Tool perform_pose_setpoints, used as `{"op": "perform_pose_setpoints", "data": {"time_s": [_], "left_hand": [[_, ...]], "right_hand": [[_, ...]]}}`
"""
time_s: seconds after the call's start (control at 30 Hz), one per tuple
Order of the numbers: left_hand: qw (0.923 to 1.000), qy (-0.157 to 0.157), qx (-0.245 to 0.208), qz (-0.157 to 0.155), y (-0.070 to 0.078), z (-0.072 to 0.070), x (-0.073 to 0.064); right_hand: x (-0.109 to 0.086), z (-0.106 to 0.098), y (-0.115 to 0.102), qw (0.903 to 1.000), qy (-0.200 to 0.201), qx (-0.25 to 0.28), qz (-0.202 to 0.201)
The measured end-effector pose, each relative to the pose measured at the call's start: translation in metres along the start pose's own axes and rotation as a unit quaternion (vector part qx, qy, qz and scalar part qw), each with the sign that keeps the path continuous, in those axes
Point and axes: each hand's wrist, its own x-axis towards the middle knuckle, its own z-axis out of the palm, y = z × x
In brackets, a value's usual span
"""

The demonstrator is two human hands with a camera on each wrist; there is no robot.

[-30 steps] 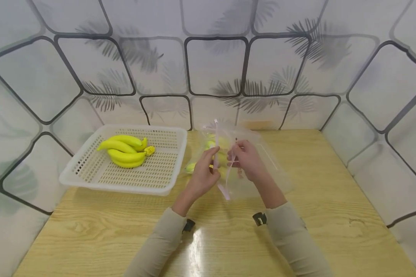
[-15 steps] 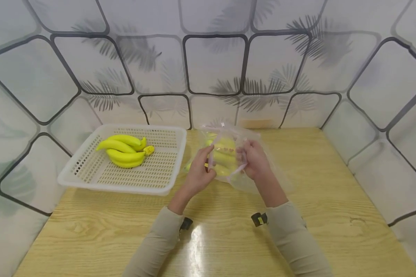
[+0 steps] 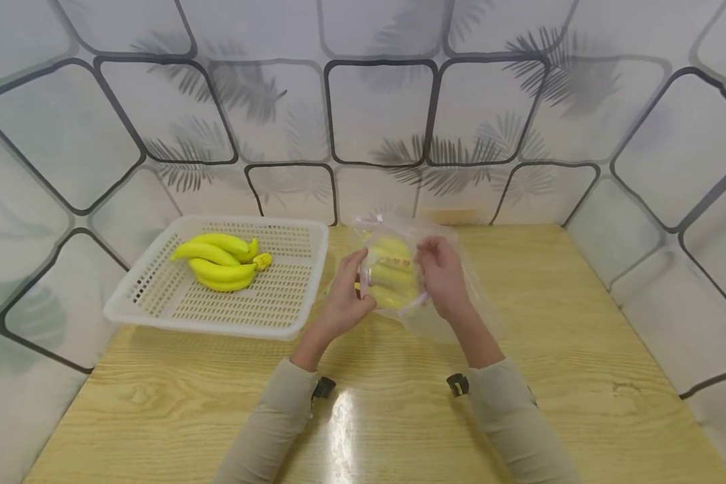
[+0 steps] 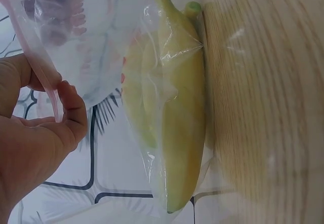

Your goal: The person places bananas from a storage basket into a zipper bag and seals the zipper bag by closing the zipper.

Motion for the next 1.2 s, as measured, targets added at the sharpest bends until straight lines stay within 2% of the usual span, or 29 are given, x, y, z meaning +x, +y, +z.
{"op": "perform_pose_setpoints", "data": {"time_s": [0.13,0.3,0.47,0.63,0.93,1.03,1.2], "left_hand": [[1.0,0.006,-0.005,-0.006,-0.002,-0.001,0.002],[0.9999,0.011,-0.008,-0.008,-0.003,-0.004,0.004],[0.9998,0.019,0.01,-0.004,-0.004,-0.008,0.006],[0.9994,0.021,0.026,0.001,-0.006,-0.012,0.009],[0.9996,0.015,0.019,0.017,-0.007,-0.015,0.01],[0.9999,0.003,0.001,0.012,-0.008,-0.013,0.007],[0.9994,-0.013,-0.029,-0.016,-0.007,-0.009,-0.003]], "right_hand": [[0.002,-0.003,-0.001,0.9987,-0.045,-0.019,0.012],[0.005,-0.012,-0.002,0.9931,-0.112,0.019,0.029],[0.009,-0.021,0.0,0.9819,-0.176,0.058,0.04],[0.012,-0.026,0.0,0.9688,-0.234,0.075,0.029],[0.014,-0.027,0.01,0.9524,-0.278,0.126,0.0],[0.009,-0.029,0.018,0.9457,-0.29,0.146,-0.018],[-0.007,-0.035,0.022,0.9339,-0.297,0.189,-0.062]]}}
